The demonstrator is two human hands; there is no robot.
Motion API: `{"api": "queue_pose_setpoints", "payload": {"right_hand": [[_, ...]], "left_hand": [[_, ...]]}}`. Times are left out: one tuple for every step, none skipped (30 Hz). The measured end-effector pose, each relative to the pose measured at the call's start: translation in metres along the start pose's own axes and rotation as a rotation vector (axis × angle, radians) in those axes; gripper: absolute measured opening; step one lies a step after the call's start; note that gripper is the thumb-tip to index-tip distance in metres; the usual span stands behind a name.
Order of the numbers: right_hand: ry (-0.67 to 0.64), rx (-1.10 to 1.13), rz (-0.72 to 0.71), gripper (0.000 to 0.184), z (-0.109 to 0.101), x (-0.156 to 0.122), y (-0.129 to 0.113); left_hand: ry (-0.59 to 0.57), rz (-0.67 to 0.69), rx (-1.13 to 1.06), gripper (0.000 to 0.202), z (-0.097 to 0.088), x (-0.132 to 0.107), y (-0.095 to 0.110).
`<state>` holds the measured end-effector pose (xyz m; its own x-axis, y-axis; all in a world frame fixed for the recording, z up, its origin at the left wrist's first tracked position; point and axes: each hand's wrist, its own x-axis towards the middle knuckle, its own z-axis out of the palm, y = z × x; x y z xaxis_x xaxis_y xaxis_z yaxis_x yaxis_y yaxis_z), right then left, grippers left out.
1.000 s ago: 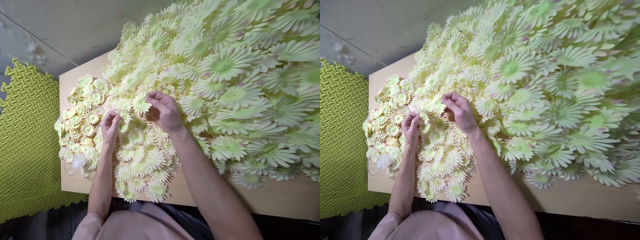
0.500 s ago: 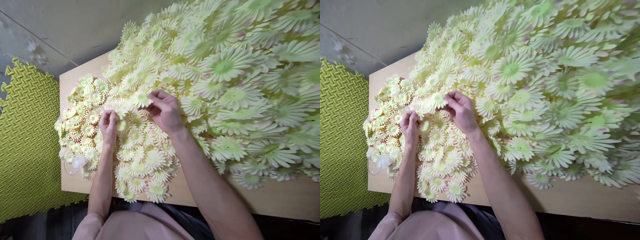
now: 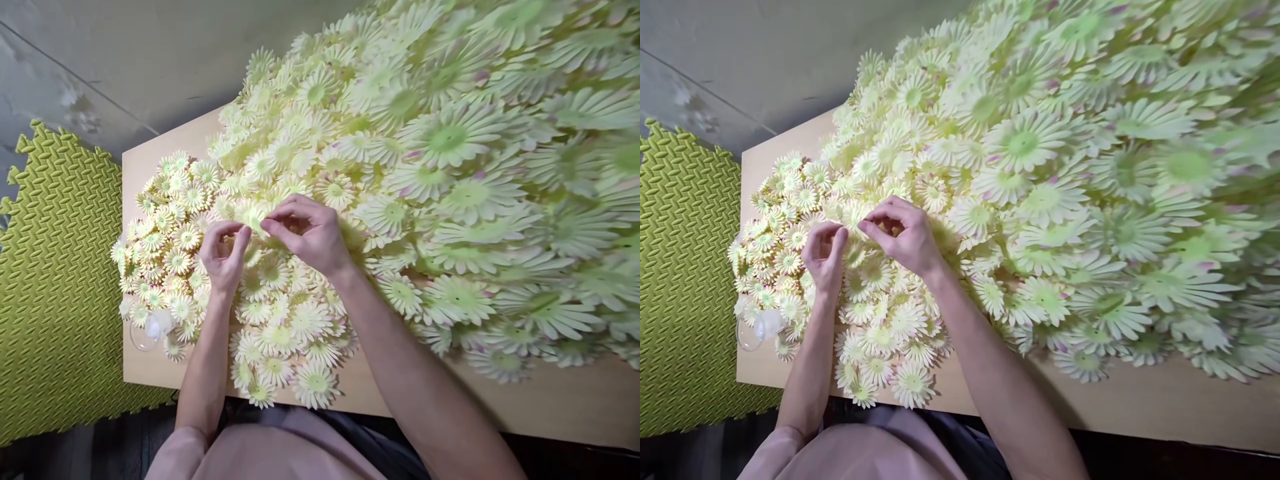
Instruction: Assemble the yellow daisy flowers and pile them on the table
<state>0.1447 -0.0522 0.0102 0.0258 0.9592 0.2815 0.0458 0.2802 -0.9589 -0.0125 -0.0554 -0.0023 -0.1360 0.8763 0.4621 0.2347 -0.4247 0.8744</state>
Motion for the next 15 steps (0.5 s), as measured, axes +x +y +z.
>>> {"api": "queue_pose_setpoints", "payload": {"right_hand": [[-0.037, 0.029, 0.005, 0.015, -0.0001, -0.0001, -0.0005], [-0.071, 0.06, 0.015, 0.016, -0.0005, -0.0002, -0.0012], [-0.1, 0.091, 0.029, 0.016, -0.001, -0.0001, -0.002], [-0.126, 0.118, 0.044, 0.017, -0.0018, 0.0001, -0.0029], [-0.153, 0.141, 0.061, 0.018, -0.0027, 0.0004, -0.0038], [-0.183, 0.159, 0.081, 0.019, -0.0037, 0.0007, -0.0047], [-0.209, 0.173, 0.101, 0.02, -0.0048, 0.0011, -0.0055], [-0.233, 0.182, 0.125, 0.022, -0.0059, 0.0015, -0.0061], [-0.251, 0.187, 0.151, 0.024, -0.0069, 0.0019, -0.0065], [-0.264, 0.19, 0.175, 0.025, -0.0077, 0.0021, -0.0066], [-0.269, 0.194, 0.192, 0.025, -0.0082, 0.0021, -0.0065], [-0.268, 0.199, 0.202, 0.025, -0.0085, 0.0021, -0.0062], [-0.268, 0.203, 0.208, 0.025, -0.0086, 0.002, -0.0058], [-0.266, 0.205, 0.212, 0.024, -0.0085, 0.0018, -0.0053], [-0.263, 0.206, 0.218, 0.024, -0.0084, 0.0016, -0.0049]], "left_hand": [[-0.053, -0.02, 0.001, 0.012, -0.0003, -0.0004, -0.0003], [-0.092, -0.04, -0.004, 0.011, -0.0005, -0.0007, -0.0006], [-0.113, -0.055, -0.011, 0.011, -0.0007, -0.0008, -0.0009], [-0.124, -0.062, -0.017, 0.011, -0.0008, -0.0007, -0.0012], [-0.127, -0.062, -0.022, 0.011, -0.0009, -0.0005, -0.0014], [-0.131, -0.06, -0.026, 0.012, -0.001, -0.0001, -0.0014], [-0.136, -0.062, -0.027, 0.012, -0.0011, 0.0003, -0.0012], [-0.139, -0.068, -0.025, 0.011, -0.0011, 0.0006, -0.0009], [-0.14, -0.075, -0.019, 0.011, -0.0011, 0.0009, -0.0004], [-0.138, -0.079, -0.012, 0.011, -0.0011, 0.001, 0.0], [-0.136, -0.08, -0.003, 0.011, -0.0011, 0.001, 0.0005], [-0.133, -0.076, 0.007, 0.011, -0.001, 0.0008, 0.0008], [-0.132, -0.069, 0.019, 0.011, -0.001, 0.0007, 0.001], [-0.135, -0.061, 0.03, 0.011, -0.0009, 0.0006, 0.001], [-0.142, -0.054, 0.041, 0.011, -0.001, 0.0005, 0.0009]]}}
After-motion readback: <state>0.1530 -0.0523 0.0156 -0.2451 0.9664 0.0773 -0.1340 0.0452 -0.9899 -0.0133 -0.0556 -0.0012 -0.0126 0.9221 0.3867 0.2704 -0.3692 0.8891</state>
